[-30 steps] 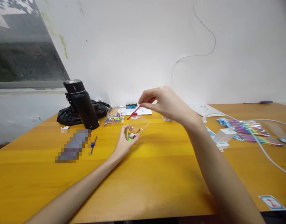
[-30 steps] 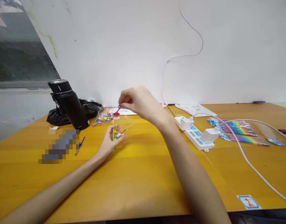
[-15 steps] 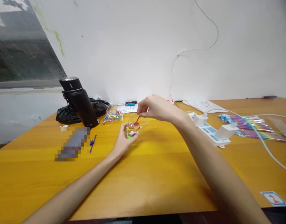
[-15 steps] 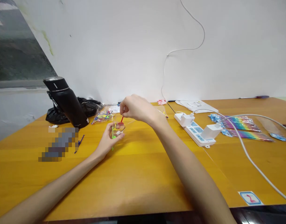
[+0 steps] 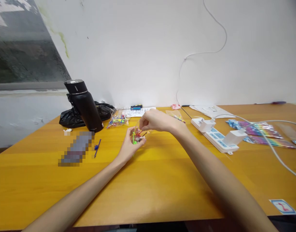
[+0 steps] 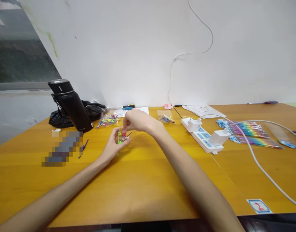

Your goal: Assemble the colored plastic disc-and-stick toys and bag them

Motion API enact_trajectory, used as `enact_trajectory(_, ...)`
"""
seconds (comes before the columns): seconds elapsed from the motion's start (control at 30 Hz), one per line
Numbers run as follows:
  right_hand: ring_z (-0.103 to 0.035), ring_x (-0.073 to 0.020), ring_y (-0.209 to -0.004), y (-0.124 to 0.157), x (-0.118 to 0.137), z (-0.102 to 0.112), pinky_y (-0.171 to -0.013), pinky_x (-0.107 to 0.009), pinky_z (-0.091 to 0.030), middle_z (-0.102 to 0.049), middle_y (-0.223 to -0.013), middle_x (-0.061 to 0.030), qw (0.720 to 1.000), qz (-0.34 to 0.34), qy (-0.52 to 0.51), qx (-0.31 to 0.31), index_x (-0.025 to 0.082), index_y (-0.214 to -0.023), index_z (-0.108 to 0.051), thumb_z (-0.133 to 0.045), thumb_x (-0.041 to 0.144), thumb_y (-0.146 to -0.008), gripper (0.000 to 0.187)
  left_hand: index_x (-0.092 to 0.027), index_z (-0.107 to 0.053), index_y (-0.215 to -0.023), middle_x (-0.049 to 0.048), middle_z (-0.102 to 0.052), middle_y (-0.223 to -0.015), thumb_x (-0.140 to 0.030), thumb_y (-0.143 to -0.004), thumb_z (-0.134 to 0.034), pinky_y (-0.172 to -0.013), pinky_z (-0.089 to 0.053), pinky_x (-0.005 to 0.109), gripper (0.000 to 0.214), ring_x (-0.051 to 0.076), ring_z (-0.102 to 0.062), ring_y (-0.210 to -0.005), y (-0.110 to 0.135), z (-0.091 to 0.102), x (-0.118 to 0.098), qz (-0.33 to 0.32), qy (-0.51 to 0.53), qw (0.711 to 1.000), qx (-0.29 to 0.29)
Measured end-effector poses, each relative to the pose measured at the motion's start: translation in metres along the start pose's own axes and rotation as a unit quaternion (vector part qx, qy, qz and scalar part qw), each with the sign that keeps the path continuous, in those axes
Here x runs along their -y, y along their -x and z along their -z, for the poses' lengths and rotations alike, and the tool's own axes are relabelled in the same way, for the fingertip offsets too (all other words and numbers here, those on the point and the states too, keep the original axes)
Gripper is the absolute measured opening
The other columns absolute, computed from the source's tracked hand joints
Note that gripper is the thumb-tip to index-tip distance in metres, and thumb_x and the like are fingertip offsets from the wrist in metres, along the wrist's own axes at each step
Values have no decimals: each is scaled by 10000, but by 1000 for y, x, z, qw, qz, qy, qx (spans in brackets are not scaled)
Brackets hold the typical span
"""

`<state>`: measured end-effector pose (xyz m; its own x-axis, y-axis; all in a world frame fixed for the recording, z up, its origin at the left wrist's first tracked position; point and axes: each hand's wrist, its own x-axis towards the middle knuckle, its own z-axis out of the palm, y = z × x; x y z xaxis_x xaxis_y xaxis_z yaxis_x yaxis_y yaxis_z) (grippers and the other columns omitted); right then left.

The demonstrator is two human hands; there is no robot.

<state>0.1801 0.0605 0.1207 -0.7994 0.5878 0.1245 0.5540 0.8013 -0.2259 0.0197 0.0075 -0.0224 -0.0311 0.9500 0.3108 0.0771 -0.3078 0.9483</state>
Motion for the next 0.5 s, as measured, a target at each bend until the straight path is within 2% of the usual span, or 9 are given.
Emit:
enact_trajectory(0.13, -658, -146, -701, -3, -3, -4, -604, -232, -393, -772, -812, -53, 1000, 8, -5, 7, 184, -874, -815, -708, 140, -800, 137, -233, -494, -1198, 87, -594, -1230, -340, -783, -786, -929, -523, 345, 518, 210, -679, -1022, 0, -1, -3, -1, 7, 1000, 5)
enact_trajectory(0.27, -662, -144, -730, 1, -3, 3, -639, -237, -412, -774, -863, -62, 1000, 4, -5, -4, 171, -950, -803, -660, 131, -846, 181, -241, -487, -1194, 75, -590, -1243, -353, -788, -784, -1001, -495, 350, 516, 216, -656, -1117, 0, -1, 1, -12, 14, 1000, 4)
enact_trajectory(0.33, -661, -143, -757, 6, 2, 11, -669, -241, -415, -772, -897, -67, 998, -13, 3, -54, 162, -990, -789, -617, 117, -870, 215, -243, -483, -1192, 75, -570, -1275, -349, -789, -782, -1032, -476, 351, 513, 213, -638, -1158, 0, 1, 4, -14, 19, 1000, 5)
enact_trajectory(0.4, -654, -144, -781, 10, 13, 19, -700, -248, -413, -764, -916, -72, 990, -33, 15, -137, 156, -1014, -772, -569, 126, -903, 233, -242, -485, -1185, 76, -557, -1294, -344, -786, -781, -1034, -473, 352, 507, 207, -638, -1153, 0, 1, 5, -16, 20, 1000, 4)
enact_trajectory(0.5, -649, -147, -835, 9, 40, 16, -748, -257, -420, -750, -987, -82, 972, -25, 1, -232, 149, -1068, -730, -490, 140, -952, 267, -234, -504, -1163, 75, -605, -1226, -346, -748, -801, -1007, -491, 366, 523, 223, -657, -1103, -4, -2, 5, -20, 13, 1000, -4)
